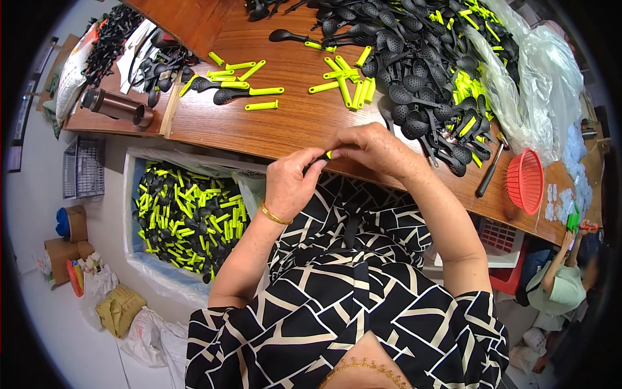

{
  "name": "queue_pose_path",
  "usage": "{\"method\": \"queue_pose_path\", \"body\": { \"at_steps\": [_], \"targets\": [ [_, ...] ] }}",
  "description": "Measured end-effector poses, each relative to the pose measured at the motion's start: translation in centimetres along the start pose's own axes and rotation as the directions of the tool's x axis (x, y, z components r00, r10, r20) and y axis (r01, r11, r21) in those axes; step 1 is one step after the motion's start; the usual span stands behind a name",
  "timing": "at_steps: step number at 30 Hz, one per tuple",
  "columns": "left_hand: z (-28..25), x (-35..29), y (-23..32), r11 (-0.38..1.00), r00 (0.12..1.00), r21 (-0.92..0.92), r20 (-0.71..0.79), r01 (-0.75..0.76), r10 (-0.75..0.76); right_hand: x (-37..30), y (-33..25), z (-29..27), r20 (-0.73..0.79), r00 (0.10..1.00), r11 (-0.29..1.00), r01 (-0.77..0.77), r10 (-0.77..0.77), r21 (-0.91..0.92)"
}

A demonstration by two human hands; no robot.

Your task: The person assembles kitchen utensils by inserting black perforated spoon heads into neon yellow handles. They pick up a handle and a spoon head, align them, and press them together to form a complete utensil. The finished items are placed on the wooden table, while the person continues to pick up new parts from piles on the table and a bin below.

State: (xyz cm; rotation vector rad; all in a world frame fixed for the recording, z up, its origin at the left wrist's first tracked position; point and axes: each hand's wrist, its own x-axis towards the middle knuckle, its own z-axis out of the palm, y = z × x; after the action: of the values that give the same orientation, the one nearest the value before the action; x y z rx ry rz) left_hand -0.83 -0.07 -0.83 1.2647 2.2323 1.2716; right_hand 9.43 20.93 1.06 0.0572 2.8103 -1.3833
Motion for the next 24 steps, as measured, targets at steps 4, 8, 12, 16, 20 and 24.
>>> {"method": "queue_pose_path", "body": {
  "at_steps": [4,8,12,16,20,24],
  "targets": [
    [-1.6,-0.7,-1.5,0.898,0.874,-0.213,0.397,0.385,-0.281,-0.3,1.1,1.0,-0.026,0.927,0.905,0.360,-0.375,-0.226],
    [-0.6,-2.9,-8.3,0.567,0.763,-0.548,0.594,0.615,-0.254,1.4,1.6,3.7,-0.005,0.839,0.809,0.522,-0.544,-0.269],
    [3.8,-4.9,-8.0,0.585,0.869,-0.649,0.296,0.487,-0.395,1.6,2.4,3.7,-0.041,0.887,0.861,0.435,-0.460,-0.262],
    [5.8,-5.7,-6.1,0.476,0.878,-0.788,0.164,0.391,-0.449,0.8,0.3,4.6,-0.220,0.943,0.949,0.194,-0.250,-0.247],
    [7.5,-6.4,-6.6,0.613,0.885,-0.719,0.005,0.327,-0.466,1.0,-1.0,6.7,-0.321,0.944,0.965,-0.008,-0.080,-0.264],
    [7.9,-6.2,-6.5,0.552,0.901,-0.792,-0.008,0.259,-0.433,0.6,-1.7,7.5,-0.307,0.948,0.937,-0.027,-0.087,-0.349]
  ]
}}
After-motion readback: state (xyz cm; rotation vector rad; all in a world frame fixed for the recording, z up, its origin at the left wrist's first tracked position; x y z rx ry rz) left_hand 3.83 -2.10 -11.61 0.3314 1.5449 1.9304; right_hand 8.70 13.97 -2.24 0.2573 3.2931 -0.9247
